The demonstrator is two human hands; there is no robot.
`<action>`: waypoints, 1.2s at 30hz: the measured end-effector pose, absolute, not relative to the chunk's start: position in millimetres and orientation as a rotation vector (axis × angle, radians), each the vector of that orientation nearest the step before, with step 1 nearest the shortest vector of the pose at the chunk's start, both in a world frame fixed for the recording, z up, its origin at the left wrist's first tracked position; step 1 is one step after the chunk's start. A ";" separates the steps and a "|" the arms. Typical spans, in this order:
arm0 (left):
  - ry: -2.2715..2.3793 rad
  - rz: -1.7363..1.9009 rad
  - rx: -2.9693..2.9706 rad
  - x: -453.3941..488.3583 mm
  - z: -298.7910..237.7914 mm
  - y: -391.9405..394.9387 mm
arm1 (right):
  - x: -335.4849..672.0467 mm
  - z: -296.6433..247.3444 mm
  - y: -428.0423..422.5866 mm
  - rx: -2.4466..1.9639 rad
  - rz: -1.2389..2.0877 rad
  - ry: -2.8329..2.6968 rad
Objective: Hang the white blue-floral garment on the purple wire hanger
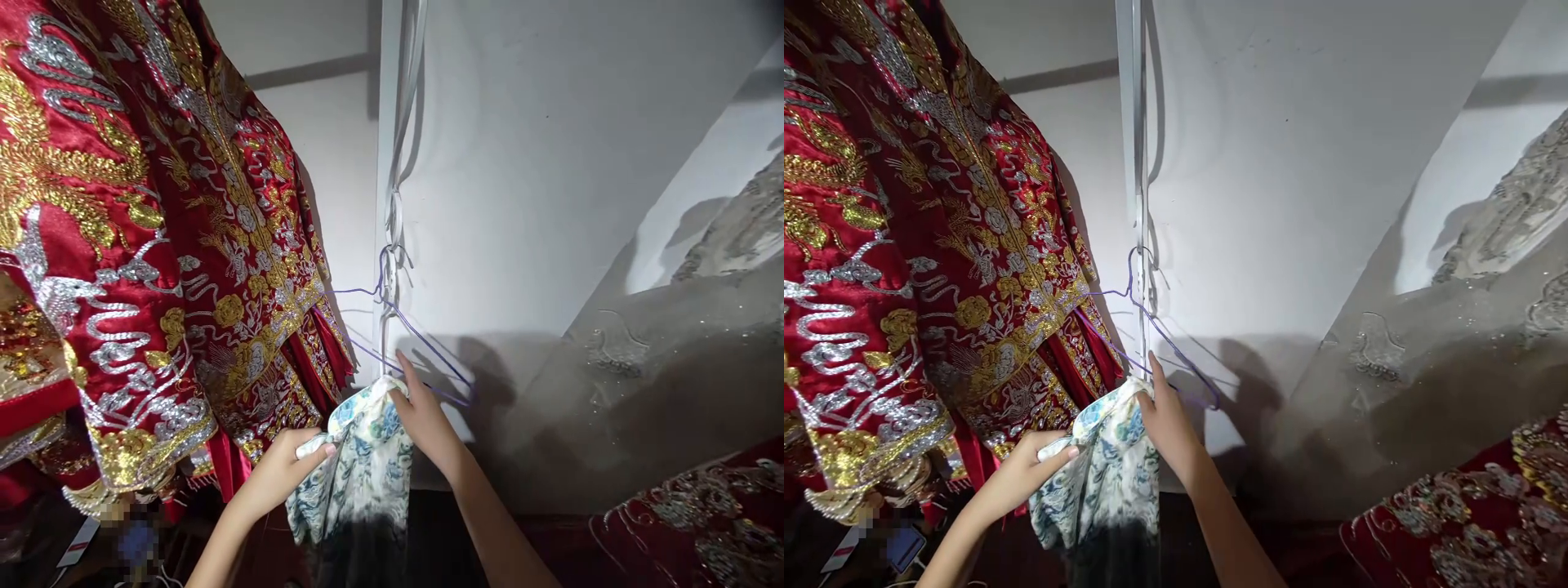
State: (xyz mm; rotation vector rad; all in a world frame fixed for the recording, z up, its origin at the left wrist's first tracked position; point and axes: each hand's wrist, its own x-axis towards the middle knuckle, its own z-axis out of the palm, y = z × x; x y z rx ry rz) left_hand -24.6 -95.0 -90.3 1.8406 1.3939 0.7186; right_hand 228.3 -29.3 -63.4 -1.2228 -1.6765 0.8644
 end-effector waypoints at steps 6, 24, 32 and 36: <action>1.477 0.474 1.939 -50.7 -77.6 -79.9 | 276.9 -90.2 2.5 -1.358 0.537 -1.588; 1.260 1.399 1.987 -3.9 -0.4 -4.2 | 314.1 -47.8 -11.7 -1.297 0.556 -1.660; 1.336 1.173 2.149 -14.4 22.1 -11.0 | 397.3 -27.1 4.3 -1.245 0.386 -1.436; 1.343 1.272 2.040 -17.5 22.6 -14.6 | 437.4 -15.6 20.8 -1.195 0.642 -1.724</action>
